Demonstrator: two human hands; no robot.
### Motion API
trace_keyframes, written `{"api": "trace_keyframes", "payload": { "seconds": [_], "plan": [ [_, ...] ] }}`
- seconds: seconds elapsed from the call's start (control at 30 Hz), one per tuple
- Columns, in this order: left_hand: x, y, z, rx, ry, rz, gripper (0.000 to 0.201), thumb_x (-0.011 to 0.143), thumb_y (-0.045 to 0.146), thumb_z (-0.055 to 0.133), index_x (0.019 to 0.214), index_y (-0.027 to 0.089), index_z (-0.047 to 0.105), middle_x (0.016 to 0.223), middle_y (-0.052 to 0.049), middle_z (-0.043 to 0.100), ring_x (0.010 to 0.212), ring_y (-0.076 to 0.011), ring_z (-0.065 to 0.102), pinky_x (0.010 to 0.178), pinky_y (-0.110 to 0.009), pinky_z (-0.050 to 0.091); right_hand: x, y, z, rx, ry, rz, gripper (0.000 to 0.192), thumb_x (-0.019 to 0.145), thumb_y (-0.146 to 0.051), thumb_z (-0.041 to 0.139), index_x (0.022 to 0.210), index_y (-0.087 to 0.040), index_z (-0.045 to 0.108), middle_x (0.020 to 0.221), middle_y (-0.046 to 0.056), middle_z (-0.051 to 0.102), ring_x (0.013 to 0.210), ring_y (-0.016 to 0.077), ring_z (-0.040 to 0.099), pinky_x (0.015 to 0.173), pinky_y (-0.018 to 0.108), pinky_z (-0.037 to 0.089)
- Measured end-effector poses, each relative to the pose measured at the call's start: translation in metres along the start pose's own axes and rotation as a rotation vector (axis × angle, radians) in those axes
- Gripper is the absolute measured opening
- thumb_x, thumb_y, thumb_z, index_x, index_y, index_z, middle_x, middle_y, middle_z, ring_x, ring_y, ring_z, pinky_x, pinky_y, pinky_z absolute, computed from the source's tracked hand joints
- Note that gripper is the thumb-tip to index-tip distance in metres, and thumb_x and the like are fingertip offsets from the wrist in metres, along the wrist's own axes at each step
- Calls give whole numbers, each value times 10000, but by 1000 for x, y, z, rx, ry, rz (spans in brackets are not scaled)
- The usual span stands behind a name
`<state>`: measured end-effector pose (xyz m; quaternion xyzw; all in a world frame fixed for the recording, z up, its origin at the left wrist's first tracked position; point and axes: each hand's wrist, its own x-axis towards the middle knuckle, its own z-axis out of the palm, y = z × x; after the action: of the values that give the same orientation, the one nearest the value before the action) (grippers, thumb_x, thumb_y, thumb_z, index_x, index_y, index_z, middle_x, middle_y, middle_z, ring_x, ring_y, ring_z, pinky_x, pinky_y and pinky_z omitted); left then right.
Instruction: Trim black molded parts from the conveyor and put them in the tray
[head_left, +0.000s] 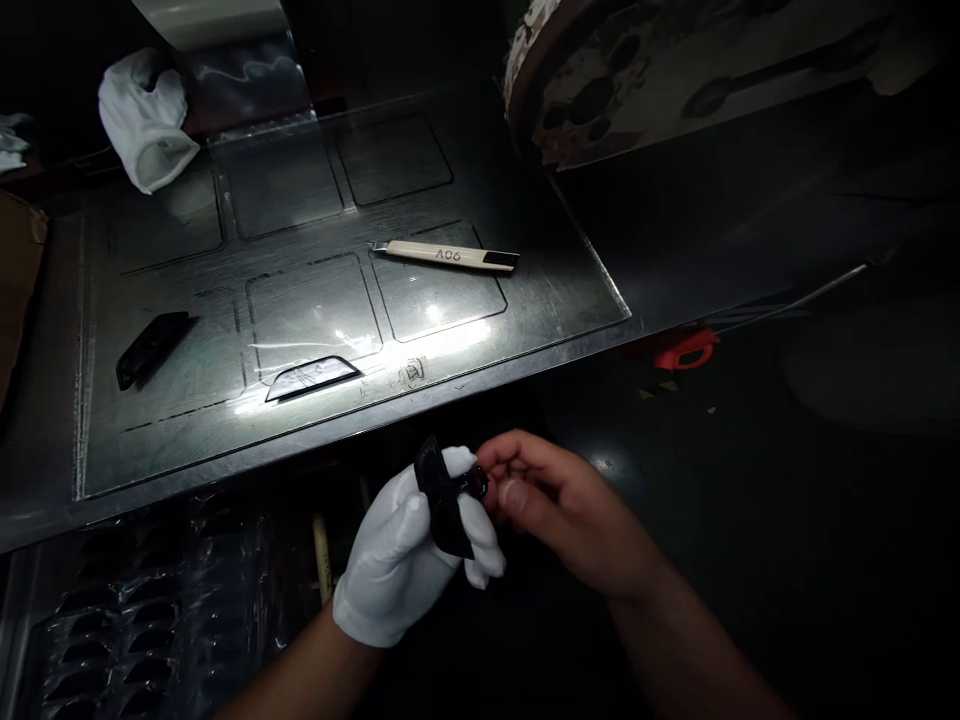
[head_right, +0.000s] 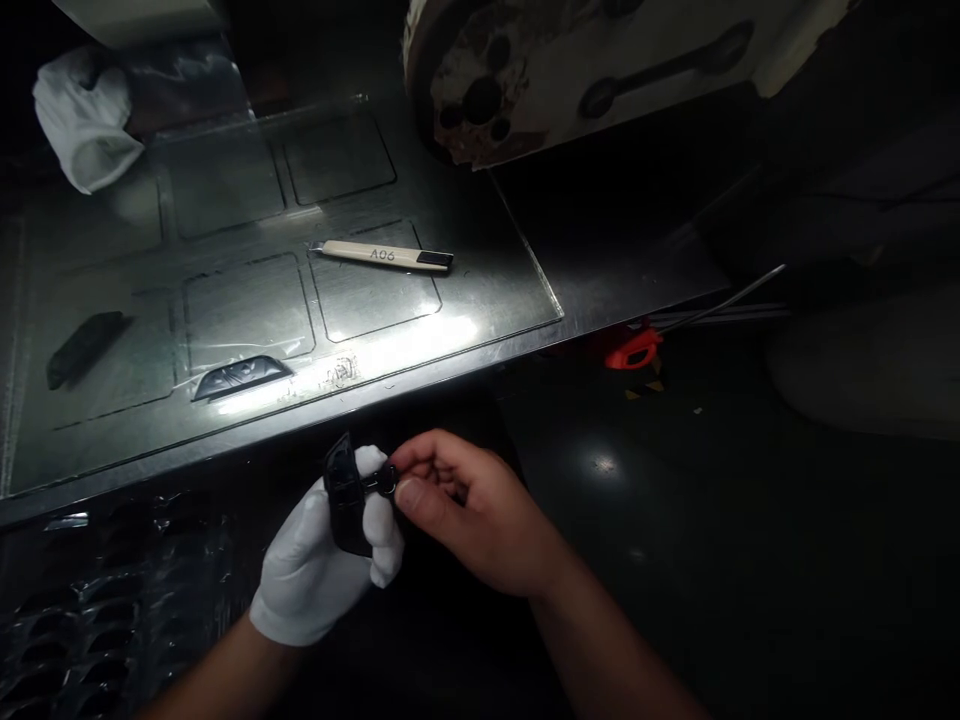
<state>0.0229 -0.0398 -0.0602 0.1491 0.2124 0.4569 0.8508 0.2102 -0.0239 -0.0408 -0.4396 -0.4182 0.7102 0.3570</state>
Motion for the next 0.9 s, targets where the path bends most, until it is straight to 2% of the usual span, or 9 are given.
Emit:
{"api": "trace_keyframes", "payload": {
  "seconds": [0.1, 0.23, 0.3, 0.43, 0.53, 0.63, 0.73, 0.83, 0.9],
  "plan": [
    [0, 4, -3, 102, -20, -45, 428, 1001, 442, 668, 1376, 235, 683, 862, -78, 805, 716, -165, 759, 616, -203, 577, 4, 3, 2, 145, -110, 110, 239, 1018, -409, 692, 957, -182, 651, 744, -12, 691, 655, 119, 648, 641, 233, 515],
    [0, 21, -10, 239, -117, -236, 548, 869, 411, 845, 1379, 283, 692, 916, -108, 826, 791, -208, 780, 679, -250, 596, 7, 8, 0, 211, -201, 177, 288, 961, -418, 760, 900, -169, 627, 661, -35, 631, 578, 94, 565, 573, 210, 432],
    [1, 31, -10, 282, -104, -292, 539, 817, 395, 894, 1318, 280, 730, 904, -107, 828, 794, -225, 784, 681, -261, 596, 8, 8, -2, 186, -203, 196, 323, 917, -438, 799, 877, -165, 631, 674, -45, 587, 581, 78, 499, 556, 199, 388],
    [3, 37, 1, 479, 192, -341, 480, 766, 325, 929, 1209, 217, 781, 862, -89, 814, 797, -226, 768, 696, -266, 589, 9, 6, 0, -132, -61, 89, 276, 973, -415, 719, 851, -198, 601, 705, -39, 547, 614, 98, 485, 553, 223, 379],
    [5, 33, 10, 702, 471, -262, 454, 758, 256, 917, 1194, 218, 796, 841, -40, 792, 753, -168, 709, 670, -230, 552, 6, 6, 9, -596, 147, -238, 158, 984, -267, 670, 849, -216, 605, 734, -17, 564, 632, 122, 514, 568, 257, 394],
    [6, 30, 12, 728, 561, -192, 465, 740, 249, 917, 1189, 219, 798, 749, -2, 747, 668, -132, 636, 606, -209, 519, 3, 8, 16, -768, 210, -468, 46, 971, -178, 649, 937, -209, 652, 774, 2, 598, 681, 140, 567, 634, 278, 439],
    [5, 33, 8, 676, 493, -223, 466, 768, 260, 906, 1212, 193, 779, 722, -9, 734, 659, -139, 657, 633, -220, 549, 4, 9, 15, -580, 203, -266, 83, 974, -262, 691, 920, -203, 671, 751, -20, 558, 651, 120, 529, 590, 248, 418],
    [3, 34, 0, 473, 241, -250, 447, 846, 334, 857, 1248, 181, 738, 823, -73, 781, 740, -195, 735, 652, -248, 591, 11, 11, 9, -157, 49, 56, 234, 966, -417, 727, 910, -195, 678, 744, -28, 573, 640, 110, 519, 584, 227, 424],
    [1, 30, -6, 298, 51, -203, 434, 894, 387, 804, 1270, 191, 713, 854, -101, 793, 754, -221, 763, 588, -230, 584, 15, 14, 6, 91, -87, 134, 302, 946, -474, 748, 934, -180, 680, 738, -27, 599, 631, 105, 530, 602, 228, 447]
  ]
}}
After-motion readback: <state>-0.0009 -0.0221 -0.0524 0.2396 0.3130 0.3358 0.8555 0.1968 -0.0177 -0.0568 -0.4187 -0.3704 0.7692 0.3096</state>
